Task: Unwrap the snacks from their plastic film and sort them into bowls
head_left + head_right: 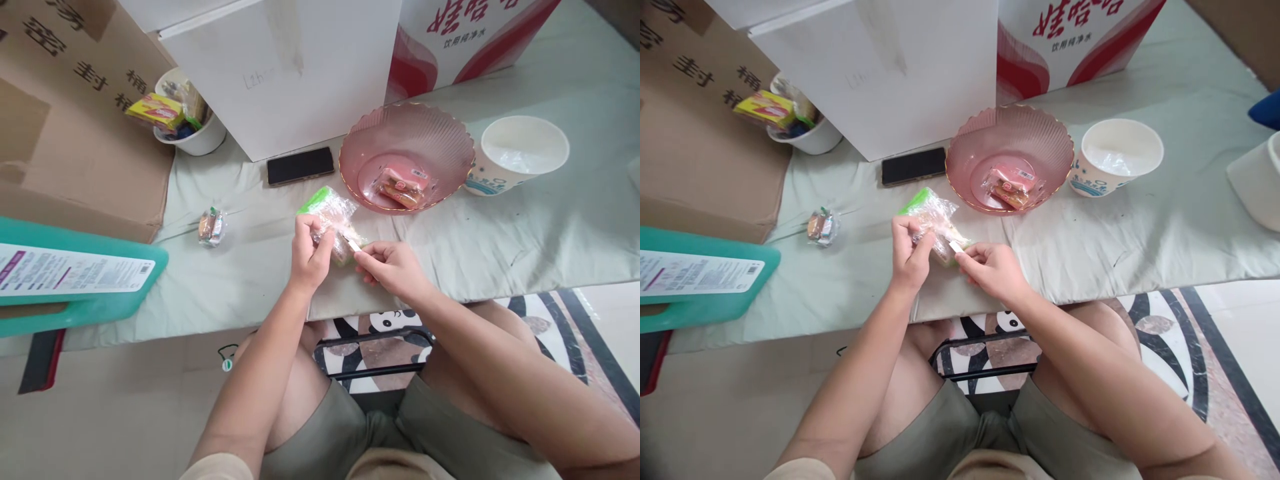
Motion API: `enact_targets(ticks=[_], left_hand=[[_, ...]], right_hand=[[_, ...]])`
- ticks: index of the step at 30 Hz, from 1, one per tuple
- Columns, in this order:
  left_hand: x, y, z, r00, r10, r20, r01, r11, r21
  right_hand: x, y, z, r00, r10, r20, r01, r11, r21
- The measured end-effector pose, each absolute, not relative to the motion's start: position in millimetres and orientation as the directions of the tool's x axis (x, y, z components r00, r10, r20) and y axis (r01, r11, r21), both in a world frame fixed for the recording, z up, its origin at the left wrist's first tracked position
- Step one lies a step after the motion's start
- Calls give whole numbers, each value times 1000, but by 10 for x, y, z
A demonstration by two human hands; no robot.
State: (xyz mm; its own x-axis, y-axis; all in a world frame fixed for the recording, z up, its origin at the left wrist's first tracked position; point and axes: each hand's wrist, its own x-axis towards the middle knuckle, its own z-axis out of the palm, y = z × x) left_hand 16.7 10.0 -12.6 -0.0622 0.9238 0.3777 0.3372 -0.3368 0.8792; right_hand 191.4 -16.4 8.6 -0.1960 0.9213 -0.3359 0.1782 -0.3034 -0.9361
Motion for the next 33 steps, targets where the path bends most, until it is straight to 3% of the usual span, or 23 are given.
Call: enact_targets(ticks=[8,14,17,19,21,25,29,31,33], left_hand=[[71,168,-109,-202,922,330,253,-276,927],[-25,224,-118,-330,928,171,59,-161,985],[-95,255,-72,-381,911,157,27,-159,987],[-150,274,-40,-408,897,171,15,-181,983],[-195,284,-19,-418,896,150,-25,-176,984],[-209,257,-16,-356,935,-12,-102,-25,994],[-154,192,-49,-141,980,-140,-44,136,990],[-131,148,-70,-39,993,-109,65,112,992],[-116,92,-76,-11,1000,17,242,-14,970]], right_hand=[[1920,-157,129,-227,911,-343,266,-281,-922],[1920,-158,138,-256,905,-339,293,-262,-920],[1924,-172,131,-259,902,-346,342,-249,-906],[1941,-182,105,-250,920,-302,381,-193,-904],[1978,-188,53,-211,964,-160,468,-44,-883],[2100,-177,-92,-125,971,206,731,230,-642],[2232,-144,-191,-166,940,299,868,283,-408],[2288,-125,-203,-164,931,327,905,274,-325],[2329,-108,-194,-119,920,374,932,233,-276]])
